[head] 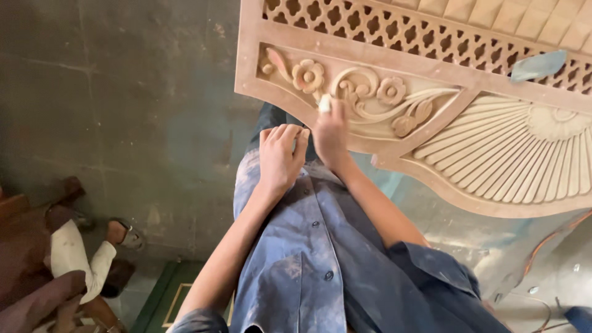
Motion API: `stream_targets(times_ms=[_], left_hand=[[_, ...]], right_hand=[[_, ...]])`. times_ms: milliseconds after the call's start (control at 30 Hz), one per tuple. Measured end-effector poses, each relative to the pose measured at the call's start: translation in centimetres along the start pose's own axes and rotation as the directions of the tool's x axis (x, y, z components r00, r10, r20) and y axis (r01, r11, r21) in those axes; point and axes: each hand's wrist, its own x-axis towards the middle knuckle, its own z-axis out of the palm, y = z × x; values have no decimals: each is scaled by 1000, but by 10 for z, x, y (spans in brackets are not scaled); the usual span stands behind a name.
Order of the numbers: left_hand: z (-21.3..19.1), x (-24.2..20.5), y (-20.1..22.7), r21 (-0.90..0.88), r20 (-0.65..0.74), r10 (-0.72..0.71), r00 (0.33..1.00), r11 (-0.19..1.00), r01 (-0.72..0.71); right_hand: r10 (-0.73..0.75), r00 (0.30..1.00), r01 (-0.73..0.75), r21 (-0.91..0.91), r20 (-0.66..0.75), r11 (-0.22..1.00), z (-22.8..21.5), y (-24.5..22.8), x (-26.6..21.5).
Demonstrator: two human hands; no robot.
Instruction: The person smooths the surface of a carved wooden panel using a white sanding block. They rub the block over floral and geometric relief patterns, moving methodically across the piece to even the texture.
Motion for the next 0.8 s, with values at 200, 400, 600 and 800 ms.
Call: stream_targets(times_ms=[200, 400, 600, 800], left_hand=[[6, 5, 0, -10, 39, 8, 999, 1000, -7], [-1, 13, 8, 11, 4, 27, 1000, 1000, -27], [-11, 18, 15, -2, 11, 43, 999, 999, -43], [-10, 7, 14, 19, 20, 28, 999, 999, -29]], right_hand=[[-48, 999, 44, -135, -23, 990, 8, 1, 2], [-7, 998, 5, -34, -57, 999, 6, 1, 4], [38, 998, -44, -136, -46, 990, 21, 8, 6], [-37, 999, 35, -183, -5, 982, 15, 11, -7]])
